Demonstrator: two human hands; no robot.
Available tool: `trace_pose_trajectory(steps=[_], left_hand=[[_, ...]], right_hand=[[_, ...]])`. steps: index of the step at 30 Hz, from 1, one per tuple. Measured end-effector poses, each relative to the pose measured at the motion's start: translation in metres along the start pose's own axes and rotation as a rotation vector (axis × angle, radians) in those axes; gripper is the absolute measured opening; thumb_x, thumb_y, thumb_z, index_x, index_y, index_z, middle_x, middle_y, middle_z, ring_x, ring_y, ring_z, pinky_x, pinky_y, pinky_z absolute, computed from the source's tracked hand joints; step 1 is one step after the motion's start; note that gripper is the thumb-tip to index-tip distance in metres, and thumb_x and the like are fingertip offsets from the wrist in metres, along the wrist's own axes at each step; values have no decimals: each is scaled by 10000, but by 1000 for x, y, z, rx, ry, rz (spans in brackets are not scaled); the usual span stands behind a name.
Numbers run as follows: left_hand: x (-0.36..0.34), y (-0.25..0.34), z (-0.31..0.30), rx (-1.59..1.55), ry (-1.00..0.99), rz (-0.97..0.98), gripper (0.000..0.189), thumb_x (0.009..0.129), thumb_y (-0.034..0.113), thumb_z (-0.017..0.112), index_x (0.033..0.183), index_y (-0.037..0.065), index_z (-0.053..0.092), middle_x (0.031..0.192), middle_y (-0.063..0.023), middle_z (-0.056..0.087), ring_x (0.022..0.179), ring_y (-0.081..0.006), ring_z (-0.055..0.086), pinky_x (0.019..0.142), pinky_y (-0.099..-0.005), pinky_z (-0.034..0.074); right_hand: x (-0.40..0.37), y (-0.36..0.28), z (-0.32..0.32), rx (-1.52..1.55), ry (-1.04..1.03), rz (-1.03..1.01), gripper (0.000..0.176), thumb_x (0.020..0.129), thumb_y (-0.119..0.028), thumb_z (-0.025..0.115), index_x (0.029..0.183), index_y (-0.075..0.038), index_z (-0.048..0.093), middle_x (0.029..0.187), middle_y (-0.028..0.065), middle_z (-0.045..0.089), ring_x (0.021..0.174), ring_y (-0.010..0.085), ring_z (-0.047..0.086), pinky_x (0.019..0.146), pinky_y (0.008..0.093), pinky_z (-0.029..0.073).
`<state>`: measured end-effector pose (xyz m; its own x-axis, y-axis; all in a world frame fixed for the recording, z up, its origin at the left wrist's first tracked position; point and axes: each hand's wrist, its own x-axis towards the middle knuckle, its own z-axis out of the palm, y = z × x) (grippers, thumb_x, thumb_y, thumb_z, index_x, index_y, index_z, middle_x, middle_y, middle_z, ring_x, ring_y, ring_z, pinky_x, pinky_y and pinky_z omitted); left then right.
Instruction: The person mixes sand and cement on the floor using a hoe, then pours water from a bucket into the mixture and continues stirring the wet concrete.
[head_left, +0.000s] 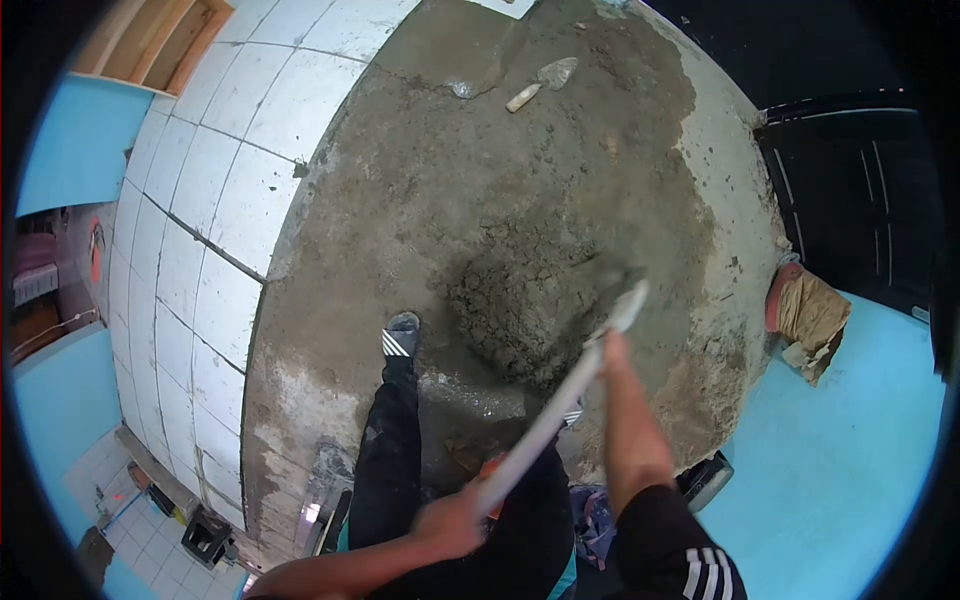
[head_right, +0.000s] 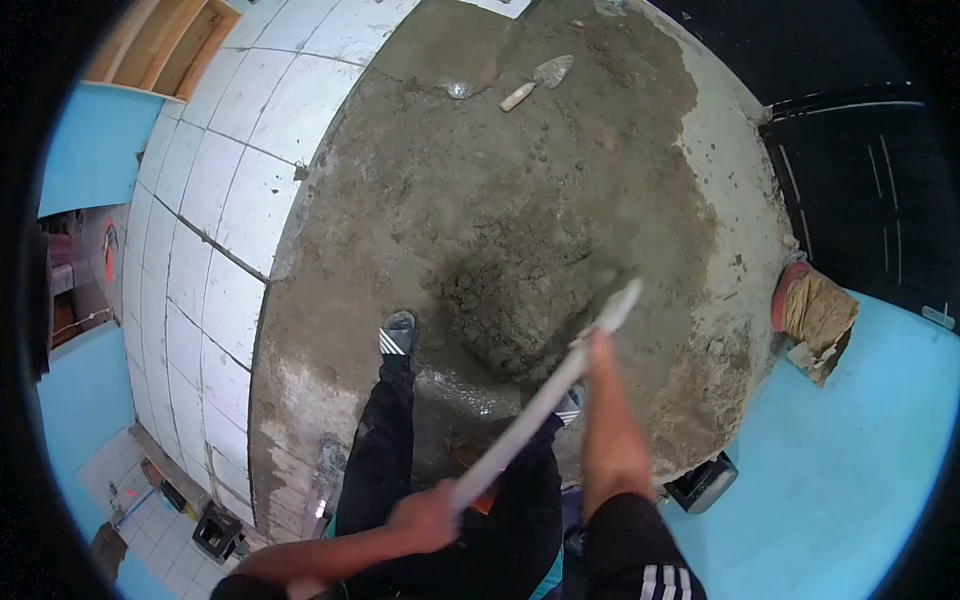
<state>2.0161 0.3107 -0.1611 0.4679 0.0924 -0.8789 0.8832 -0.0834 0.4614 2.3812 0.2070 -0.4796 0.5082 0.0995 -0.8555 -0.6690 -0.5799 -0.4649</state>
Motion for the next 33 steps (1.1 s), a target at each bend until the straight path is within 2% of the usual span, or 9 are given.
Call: trace_pose_trajectory(steps=[2, 5, 10, 14, 17, 23, 26, 31, 33], left_hand=[[-34, -61, -19, 110, -7, -171, 402, 773, 210, 644, 1128, 77, 510, 887, -223, 656, 838, -423, 645, 742, -522, 505], [-64, -129, -39, 374, -70, -200, 408, 735, 250, 665, 1107, 130, 547, 894, -166, 666, 824, -373, 659, 735, -490, 516], [-123, -194, -21, 315, -70, -125, 362, 709, 253, 667, 1032, 130, 558, 823, -153, 656, 819, -366, 654, 722, -482, 512], [-106, -150, -24, 348, -42, -239, 356, 695, 241, 659, 1024, 138, 568, 829, -158, 660, 832, -369, 652, 733, -479, 514], [-69, -86, -52, 418, 88, -211, 348, 701, 233, 645, 1032, 148, 574, 847, -160, 672, 837, -376, 654, 743, -471, 518], [-93, -127, -54, 388, 28, -253, 351, 720, 253, 636, 1047, 138, 584, 887, -165, 681, 865, -379, 657, 761, -462, 527], [-96, -118, -26, 319, -20, -150, 376, 725, 271, 641, 1072, 134, 590, 914, -172, 681, 884, -382, 656, 777, -476, 522], [-37, 13, 12, 228, 14, -203, 478, 739, 324, 691, 1127, 78, 561, 954, -229, 668, 931, -404, 647, 822, -487, 507], [-55, 36, 12, 178, -69, -201, 556, 755, 349, 702, 1187, 52, 516, 993, -249, 655, 969, -409, 637, 856, -473, 496]], right_hand=[[-39, 49, 54, 184, 8, 189, 259, 871, -266, 516, 979, -33, 551, 823, 126, 584, 692, 269, 598, 682, 465, 520], [-136, 42, 90, 254, 133, 64, 159, 818, -143, 548, 901, -8, 542, 776, 118, 553, 649, 235, 590, 602, 385, 524], [-258, 26, 90, 393, 309, -19, 105, 789, -74, 553, 854, 7, 538, 768, 135, 549, 593, 240, 588, 555, 340, 520], [-165, 83, 88, 147, 318, 74, 103, 752, -46, 530, 839, 6, 543, 747, 129, 544, 560, 256, 584, 546, 355, 503], [-107, 55, 95, 351, 187, 222, 242, 741, -82, 562, 943, 52, 550, 764, 122, 559, 585, 257, 596, 548, 384, 490], [-208, -1, 87, 447, 383, -39, 194, 728, -61, 546, 901, 18, 508, 731, 102, 530, 531, 229, 553, 525, 342, 492], [-209, -24, 65, 350, 307, -97, 223, 744, -70, 548, 938, 36, 514, 725, 98, 544, 531, 233, 572, 516, 348, 503], [-23, 22, 61, 14, 212, 105, 257, 778, -203, 565, 905, 12, 625, 681, 117, 572, 640, 302, 608, 626, 483, 502], [-30, 24, 52, 129, 10, 203, 249, 791, -219, 553, 901, -8, 626, 671, 122, 572, 650, 303, 589, 657, 491, 492]])
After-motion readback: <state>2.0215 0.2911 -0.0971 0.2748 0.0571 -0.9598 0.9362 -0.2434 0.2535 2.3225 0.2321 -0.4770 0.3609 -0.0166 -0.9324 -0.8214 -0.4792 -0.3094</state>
